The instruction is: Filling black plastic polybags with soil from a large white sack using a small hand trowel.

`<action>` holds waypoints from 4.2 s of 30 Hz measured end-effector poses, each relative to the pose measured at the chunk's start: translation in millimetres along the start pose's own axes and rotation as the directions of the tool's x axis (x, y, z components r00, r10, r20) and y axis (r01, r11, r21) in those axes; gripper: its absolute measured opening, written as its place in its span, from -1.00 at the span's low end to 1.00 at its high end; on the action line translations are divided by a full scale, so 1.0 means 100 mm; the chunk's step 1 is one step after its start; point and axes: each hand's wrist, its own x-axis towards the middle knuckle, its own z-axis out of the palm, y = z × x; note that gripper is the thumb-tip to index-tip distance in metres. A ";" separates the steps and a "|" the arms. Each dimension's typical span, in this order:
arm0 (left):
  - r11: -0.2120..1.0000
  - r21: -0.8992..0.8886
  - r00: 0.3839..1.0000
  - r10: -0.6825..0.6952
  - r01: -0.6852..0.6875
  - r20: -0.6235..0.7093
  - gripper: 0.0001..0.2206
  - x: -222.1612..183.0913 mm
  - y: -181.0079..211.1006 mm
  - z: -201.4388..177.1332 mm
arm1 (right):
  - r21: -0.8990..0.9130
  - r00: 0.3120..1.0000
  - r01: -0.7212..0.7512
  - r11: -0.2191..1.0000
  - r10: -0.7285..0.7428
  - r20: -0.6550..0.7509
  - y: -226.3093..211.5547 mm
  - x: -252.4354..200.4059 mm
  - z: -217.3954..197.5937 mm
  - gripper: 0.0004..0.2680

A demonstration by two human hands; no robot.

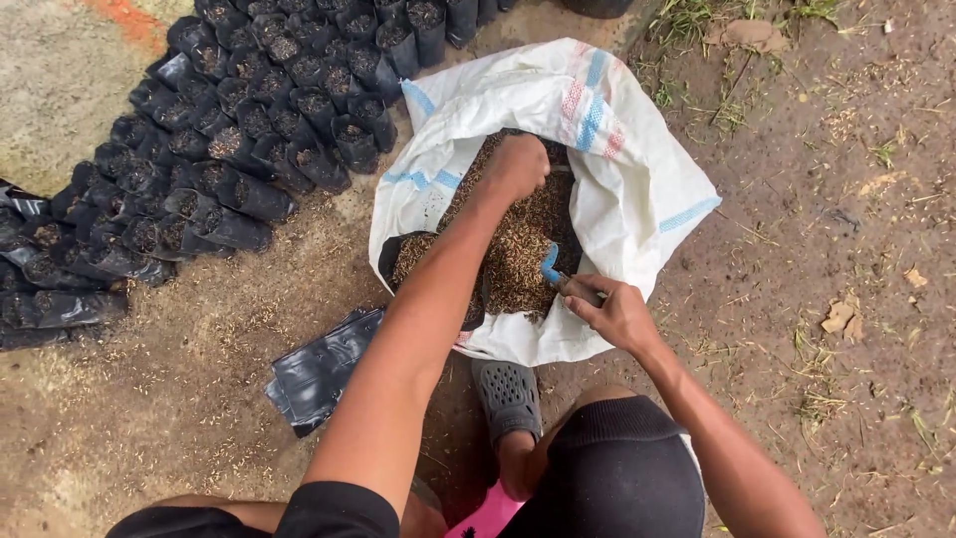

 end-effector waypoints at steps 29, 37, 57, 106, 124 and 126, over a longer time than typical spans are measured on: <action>0.944 -0.313 0.898 -0.224 0.104 -0.379 -0.40 -2.94 -0.77 -0.38 | -0.287 0.962 0.104 0.952 -0.023 0.272 -1.77 -0.57 -0.76 -0.69; 0.909 -0.416 0.936 -0.128 -0.020 -0.327 -0.28 -2.95 -0.85 -0.44 | -0.442 0.948 0.182 0.878 -0.039 0.314 -2.14 -0.51 -0.48 -0.66; 0.911 -0.410 0.958 -0.082 -0.040 -0.275 -0.21 -2.87 -0.79 -0.41 | -0.540 0.964 0.189 0.820 -0.050 0.261 -2.03 -0.30 -0.40 -0.61; 0.970 -0.198 0.928 -0.199 0.140 -0.316 -0.34 -2.99 -0.64 -0.56 | -0.551 0.812 0.581 0.600 -0.481 0.332 -1.66 0.28 0.28 -0.71; 0.963 -0.245 0.920 -0.194 0.113 -0.340 -0.35 -2.81 -0.86 -0.43 | -0.242 0.902 0.424 0.873 -0.381 0.206 -0.98 0.83 0.54 -0.71; 0.978 -0.122 0.891 -0.204 0.169 -0.406 -0.37 -2.78 -0.91 -0.40 | -0.331 0.904 0.415 0.847 -0.344 0.253 -1.06 0.79 0.55 -0.73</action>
